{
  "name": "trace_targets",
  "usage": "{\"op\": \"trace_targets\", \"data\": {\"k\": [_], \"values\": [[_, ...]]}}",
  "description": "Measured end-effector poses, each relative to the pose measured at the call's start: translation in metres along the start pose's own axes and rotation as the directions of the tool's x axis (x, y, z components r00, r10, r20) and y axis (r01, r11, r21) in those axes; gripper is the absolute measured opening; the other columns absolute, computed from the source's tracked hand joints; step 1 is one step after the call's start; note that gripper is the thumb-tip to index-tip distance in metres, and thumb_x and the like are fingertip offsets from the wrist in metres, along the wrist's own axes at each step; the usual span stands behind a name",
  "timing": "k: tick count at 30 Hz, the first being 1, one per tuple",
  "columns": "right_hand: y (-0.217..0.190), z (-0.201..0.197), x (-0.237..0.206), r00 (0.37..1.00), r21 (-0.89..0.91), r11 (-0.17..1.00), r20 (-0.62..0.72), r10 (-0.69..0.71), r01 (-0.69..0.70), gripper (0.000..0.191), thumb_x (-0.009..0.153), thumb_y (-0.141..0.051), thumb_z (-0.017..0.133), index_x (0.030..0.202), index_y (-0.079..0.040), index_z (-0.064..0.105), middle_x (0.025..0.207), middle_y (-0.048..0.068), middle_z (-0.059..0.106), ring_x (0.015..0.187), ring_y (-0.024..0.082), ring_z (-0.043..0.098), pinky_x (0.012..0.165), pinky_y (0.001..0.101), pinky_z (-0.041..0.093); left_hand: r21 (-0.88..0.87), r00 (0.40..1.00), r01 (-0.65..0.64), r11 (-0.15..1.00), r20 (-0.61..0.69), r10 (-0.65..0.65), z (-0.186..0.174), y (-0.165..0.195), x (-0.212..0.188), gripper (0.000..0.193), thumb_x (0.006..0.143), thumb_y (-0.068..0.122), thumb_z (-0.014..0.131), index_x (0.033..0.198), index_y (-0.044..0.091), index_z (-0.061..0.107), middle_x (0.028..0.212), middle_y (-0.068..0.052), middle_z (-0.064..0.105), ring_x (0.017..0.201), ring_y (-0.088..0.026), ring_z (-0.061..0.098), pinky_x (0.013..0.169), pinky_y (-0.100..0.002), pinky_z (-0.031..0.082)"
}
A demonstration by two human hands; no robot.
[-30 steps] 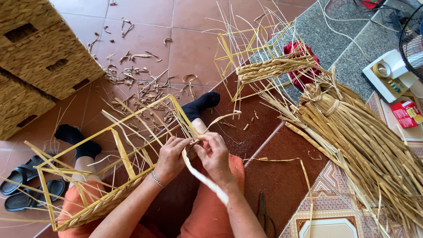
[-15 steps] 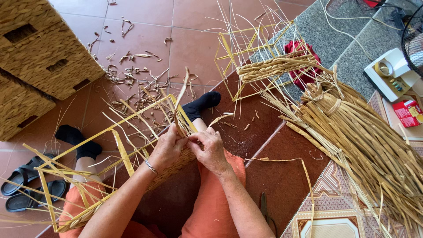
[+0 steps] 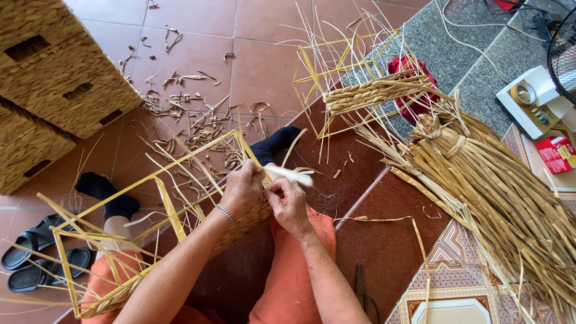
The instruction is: The person sits on the floor weaving dried water hyacinth strands around a rectangular bamboo frame, tucking and tightening strands to form the basket body, occasionally turning the frame over and trimming excess strands with scissors.
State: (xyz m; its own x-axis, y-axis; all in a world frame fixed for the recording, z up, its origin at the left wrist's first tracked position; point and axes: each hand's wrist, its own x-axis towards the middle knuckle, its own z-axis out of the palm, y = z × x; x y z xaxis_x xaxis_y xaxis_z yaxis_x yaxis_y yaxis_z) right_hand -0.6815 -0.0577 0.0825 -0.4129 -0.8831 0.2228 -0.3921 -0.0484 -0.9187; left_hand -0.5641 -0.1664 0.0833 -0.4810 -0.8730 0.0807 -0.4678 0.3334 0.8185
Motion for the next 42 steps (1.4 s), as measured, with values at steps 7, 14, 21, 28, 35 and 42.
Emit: {"op": "trace_targets", "data": {"k": [7,14,21,28,35,42], "values": [[-0.010,-0.010,-0.005,0.990,0.166,0.978,0.043,-0.133,0.124,0.011,0.096,-0.001,0.068,0.106,-0.004,0.066,0.101,0.005,0.069,0.093,0.013,0.066,0.081,0.0290,0.055,-0.135,0.961,0.263,0.955,0.128,-0.247,-0.027,0.001,0.010,0.021,0.096,0.025,0.069,0.097,0.005,0.071,0.076,-0.011,0.076,0.060,-0.015,0.069,0.055,-0.033,0.056],[0.016,0.005,-0.052,0.931,0.380,0.885,-0.131,0.340,-0.270,0.009,0.094,-0.005,0.071,0.102,-0.004,0.067,0.085,-0.002,0.067,0.071,0.004,0.058,0.060,0.0200,0.050,0.196,0.952,0.226,0.954,0.164,-0.259,-0.087,0.033,0.039,0.027,0.097,0.037,0.070,0.094,0.012,0.080,0.079,-0.006,0.079,0.066,-0.015,0.072,0.068,-0.034,0.058],[0.019,0.018,-0.060,0.962,0.375,0.903,-0.084,0.261,-0.212,0.017,0.097,-0.008,0.072,0.111,0.000,0.069,0.085,-0.003,0.067,0.071,0.002,0.060,0.059,0.0190,0.049,0.520,0.943,-0.212,0.827,-0.114,0.313,-0.106,0.069,0.040,0.015,0.084,0.024,0.077,0.083,0.010,0.080,0.098,-0.009,0.074,0.091,-0.033,0.067,0.076,-0.044,0.052],[-0.004,0.011,-0.022,0.901,0.420,0.799,0.253,0.352,-0.430,0.033,0.095,-0.025,0.068,0.118,-0.001,0.066,0.049,-0.005,0.056,0.040,0.002,0.047,0.040,0.0183,0.033,0.370,0.961,-0.238,0.898,-0.046,0.273,-0.112,0.083,0.029,0.021,0.098,0.031,0.071,0.095,0.012,0.079,0.102,-0.006,0.074,0.091,-0.031,0.074,0.080,-0.045,0.057],[0.007,0.025,-0.012,0.878,0.539,0.700,0.197,0.435,-0.468,0.027,0.095,-0.023,0.074,0.097,0.003,0.069,0.053,-0.005,0.056,0.036,0.001,0.041,0.035,0.0196,0.027,0.700,1.000,0.017,0.714,0.000,-0.023,-0.140,0.098,0.007,0.068,0.096,0.050,0.070,0.147,0.009,0.054,0.144,-0.027,0.055,0.074,-0.033,0.073,0.059,-0.041,0.059],[0.007,0.028,-0.013,0.872,0.561,0.681,0.181,0.455,-0.471,0.023,0.093,-0.020,0.075,0.092,0.002,0.068,0.053,-0.003,0.058,0.035,0.003,0.045,0.033,0.0199,0.030,0.511,0.709,-0.590,0.625,-0.044,0.704,-0.110,0.076,-0.011,0.042,0.087,0.003,0.069,0.128,0.005,0.059,0.131,-0.014,0.060,0.108,-0.027,0.068,0.085,-0.039,0.060]]}}
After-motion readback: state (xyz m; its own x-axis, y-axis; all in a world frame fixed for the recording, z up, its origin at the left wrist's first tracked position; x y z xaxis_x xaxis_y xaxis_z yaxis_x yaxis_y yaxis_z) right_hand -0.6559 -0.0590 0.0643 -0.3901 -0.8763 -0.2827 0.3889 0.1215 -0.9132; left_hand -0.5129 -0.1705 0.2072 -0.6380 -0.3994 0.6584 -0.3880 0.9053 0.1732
